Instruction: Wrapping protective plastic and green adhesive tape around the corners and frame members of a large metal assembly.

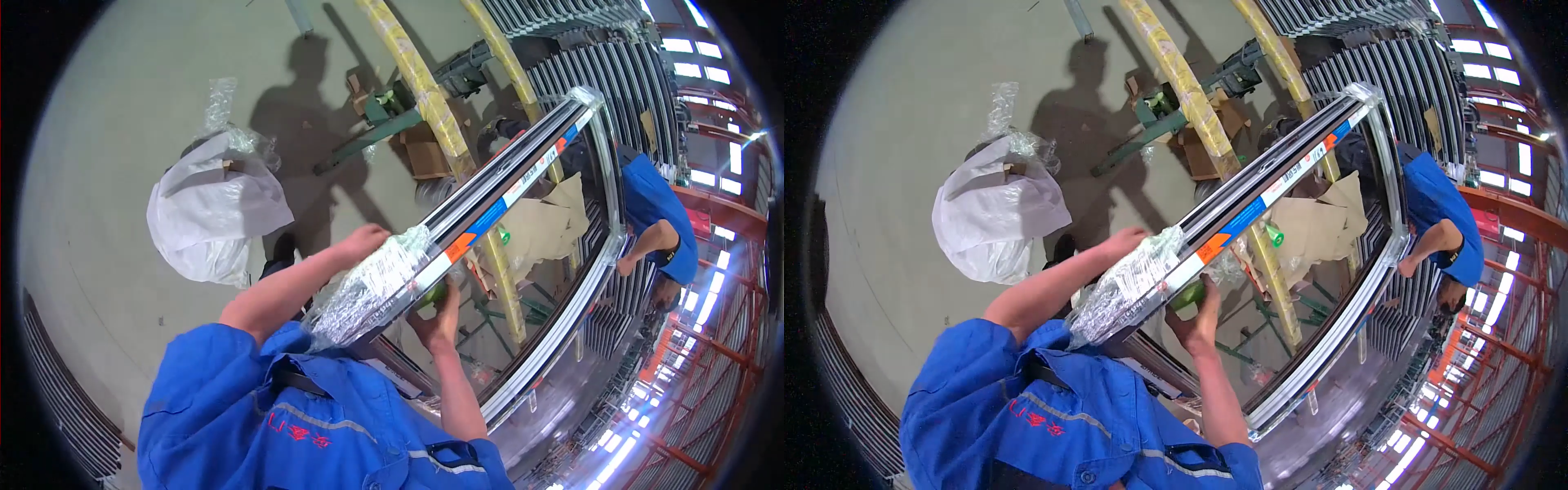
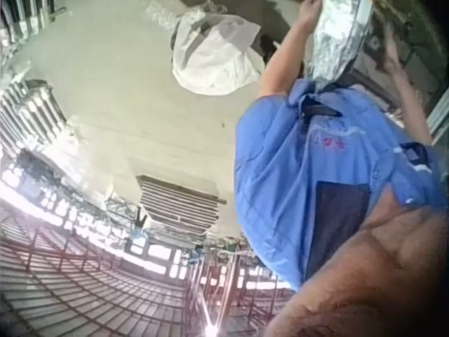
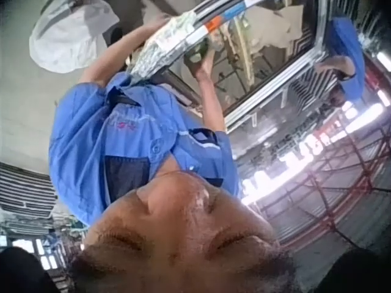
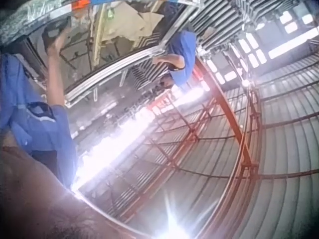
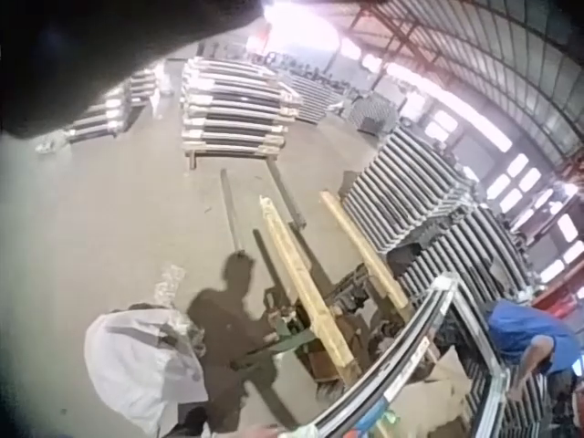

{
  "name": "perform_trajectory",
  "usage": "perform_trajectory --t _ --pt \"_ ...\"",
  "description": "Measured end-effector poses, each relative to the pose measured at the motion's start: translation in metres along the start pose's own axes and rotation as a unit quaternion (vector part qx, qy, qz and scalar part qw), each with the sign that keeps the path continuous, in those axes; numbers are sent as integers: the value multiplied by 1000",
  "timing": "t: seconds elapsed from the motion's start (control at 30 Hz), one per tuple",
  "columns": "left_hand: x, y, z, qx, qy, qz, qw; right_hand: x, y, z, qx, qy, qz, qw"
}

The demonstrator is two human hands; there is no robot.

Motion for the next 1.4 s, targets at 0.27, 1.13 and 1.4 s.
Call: perform_trajectory --t 0.27,1.13,1.4 --pt "162 170 5 -50 71 -201 976 34 -59 44 61 100 101 988" --pt "131 -8 51 94 -68 -3 993 -28 62 -51 -260 -168 -235 921" --pt "112 -24 26 23 -103 -1 994 10 141 -106 120 -184 302 928"
Point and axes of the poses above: each hand's wrist, its own x-axis away from the middle knuckle, its own z-axis out of the back of the hand, y = z × x, the point moved 10 cm from there along -x, towards the middle knuckle, and after that the axes turned 2 degrees about -z, right-handed, at the moved point
